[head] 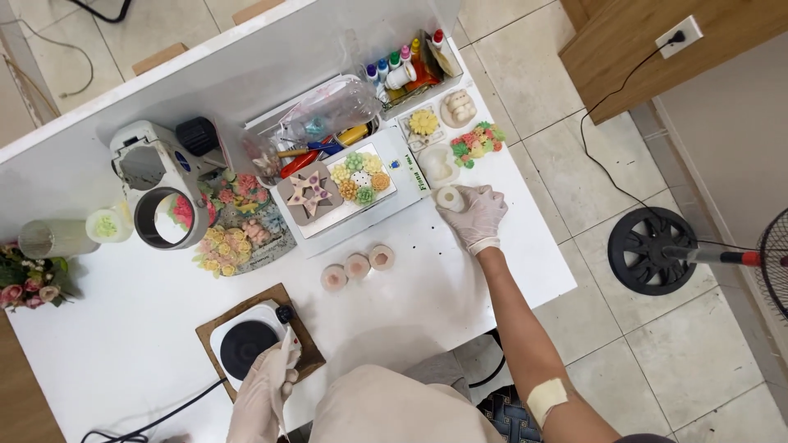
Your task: The recorder prepares decorative candles by melting wax and cleaning small candle elements.
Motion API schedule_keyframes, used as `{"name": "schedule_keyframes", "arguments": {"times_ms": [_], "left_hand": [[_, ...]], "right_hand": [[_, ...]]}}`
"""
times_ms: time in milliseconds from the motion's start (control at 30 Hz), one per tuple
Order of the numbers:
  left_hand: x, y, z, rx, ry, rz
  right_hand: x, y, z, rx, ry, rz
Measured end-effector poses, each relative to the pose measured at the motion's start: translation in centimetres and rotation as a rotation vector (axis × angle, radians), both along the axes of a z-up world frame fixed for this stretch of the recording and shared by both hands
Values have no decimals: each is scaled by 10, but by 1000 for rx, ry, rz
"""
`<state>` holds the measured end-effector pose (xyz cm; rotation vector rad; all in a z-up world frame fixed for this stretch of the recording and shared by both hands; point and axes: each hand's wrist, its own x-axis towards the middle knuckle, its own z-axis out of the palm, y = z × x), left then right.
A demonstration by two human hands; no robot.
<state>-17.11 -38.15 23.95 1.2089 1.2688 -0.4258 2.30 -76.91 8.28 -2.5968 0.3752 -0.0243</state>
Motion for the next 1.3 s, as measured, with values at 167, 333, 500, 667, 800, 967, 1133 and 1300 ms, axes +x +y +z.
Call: {"name": "schedule_keyframes", "arguments": {"times_ms": [167,333,500,667,800,967,1133,1300], "left_hand": [[-9,11,-6,-22,-48,-19],[-24,22,-4,-51,-67,-6],[-49,29,4,-77,-140,1],[-60,24,33,105,-321,-330],[-77,32,23,-46,-195,-166],[-105,47,-5,-89,-454,-124],[-121,52,-11,-145,-427,-50],[-144,64,-36,-183,-462,89]], "right_hand": [[-18,13,1,4,20,-1],[-58,34,16,28,84,39],[-119,60,37,55,182,102],[-155,115,55,43,266,295],[-156,160,63,14,273,502],[-148,195,48,31,161,443],[-151,198,41,-18,138,387],[-149,194,21,-26,139,370]]}}
